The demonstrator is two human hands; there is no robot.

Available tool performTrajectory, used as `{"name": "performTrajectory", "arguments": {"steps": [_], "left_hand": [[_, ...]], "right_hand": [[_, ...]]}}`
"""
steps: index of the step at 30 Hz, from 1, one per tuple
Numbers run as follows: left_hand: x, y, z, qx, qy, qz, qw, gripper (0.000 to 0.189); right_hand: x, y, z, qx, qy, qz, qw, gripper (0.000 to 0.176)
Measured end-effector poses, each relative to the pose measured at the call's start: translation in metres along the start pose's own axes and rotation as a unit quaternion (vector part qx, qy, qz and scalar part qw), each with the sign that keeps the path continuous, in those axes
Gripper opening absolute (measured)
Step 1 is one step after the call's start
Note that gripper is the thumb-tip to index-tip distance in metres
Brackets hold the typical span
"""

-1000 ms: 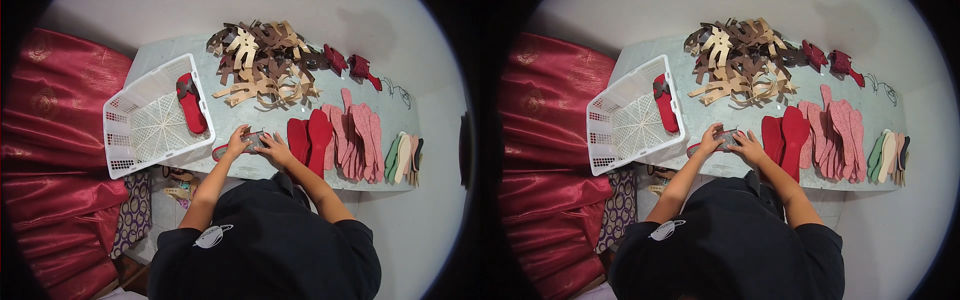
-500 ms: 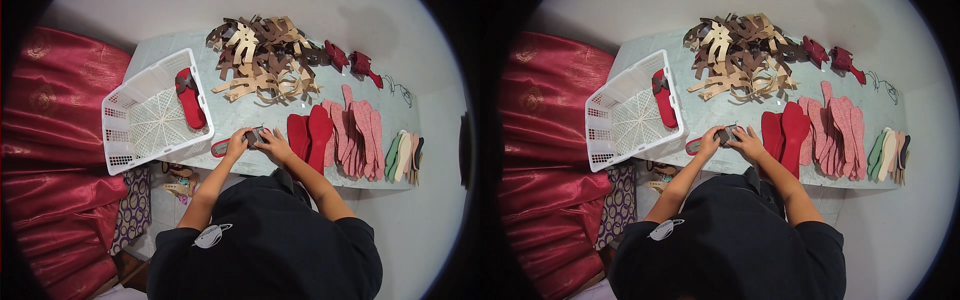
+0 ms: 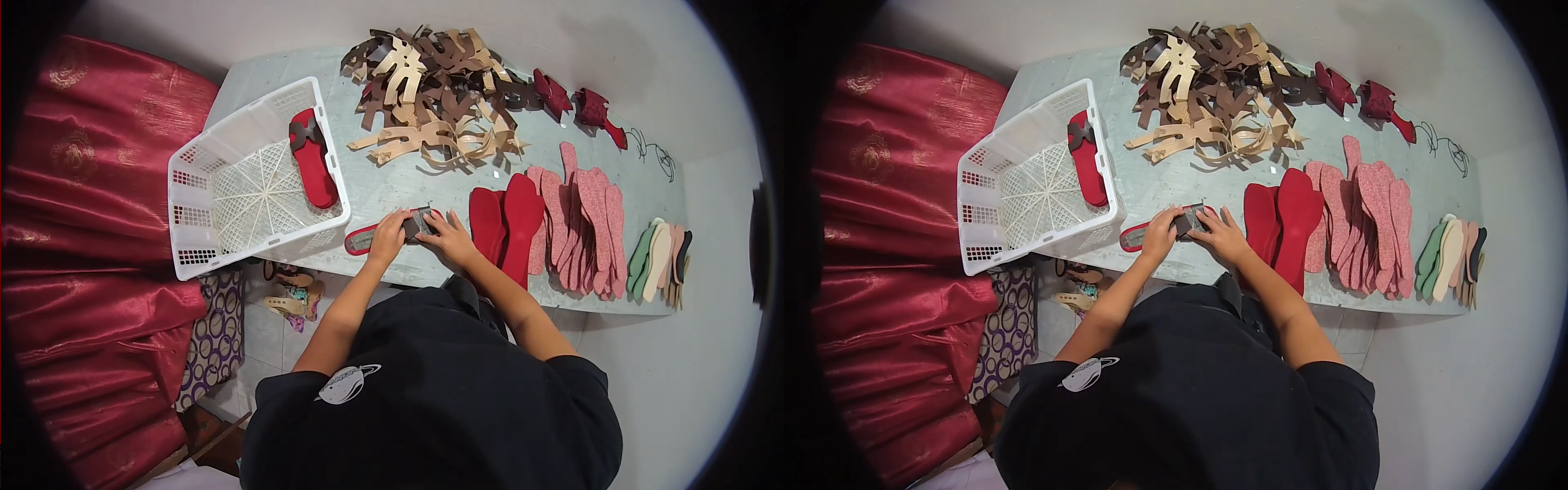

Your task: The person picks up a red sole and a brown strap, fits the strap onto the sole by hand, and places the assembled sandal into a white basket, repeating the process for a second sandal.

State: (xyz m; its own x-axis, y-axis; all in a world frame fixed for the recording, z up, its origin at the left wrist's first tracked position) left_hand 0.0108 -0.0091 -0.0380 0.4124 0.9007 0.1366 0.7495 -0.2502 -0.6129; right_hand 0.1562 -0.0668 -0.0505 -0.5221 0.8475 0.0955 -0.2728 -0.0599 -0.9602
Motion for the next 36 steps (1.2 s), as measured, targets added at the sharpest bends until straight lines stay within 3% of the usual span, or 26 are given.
{"name": "performTrajectory", "arguments": {"steps": [6,12,29,36], "left_hand": [[-0.004,0.003,0.001,0.046,0.033,0.006,0.998,0.041],[-0.003,0.004,0.008,0.005,-0.026,0.052,0.998,0.043],[-0.012,-0.012,-0.010,0.056,0.065,0.154,0.984,0.067],[-0.013,-0.005,-0.006,0.067,0.078,0.137,0.985,0.072]], "right_hand": [[0.000,-0.001,0.001,0.015,0.006,0.006,1.000,0.036],[-0.001,0.001,-0.002,0.014,-0.001,-0.023,1.000,0.036],[0.000,-0.001,-0.002,0.028,0.006,-0.020,0.999,0.030],[0.000,-0.002,-0.001,0.034,0.015,-0.022,0.999,0.030]]}}
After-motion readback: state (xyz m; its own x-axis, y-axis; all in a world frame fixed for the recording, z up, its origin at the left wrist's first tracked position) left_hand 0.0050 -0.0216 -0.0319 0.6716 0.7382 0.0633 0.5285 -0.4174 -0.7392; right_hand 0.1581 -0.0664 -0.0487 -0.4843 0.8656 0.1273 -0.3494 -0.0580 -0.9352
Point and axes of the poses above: each hand's wrist, its own x-axis towards the middle knuckle, its own y-axis out of the palm, z = x × y, the point moved 5 cm from there along x, towards the middle knuckle, and after that the axes turned 7 degrees about -y, right-handed, at the moved point
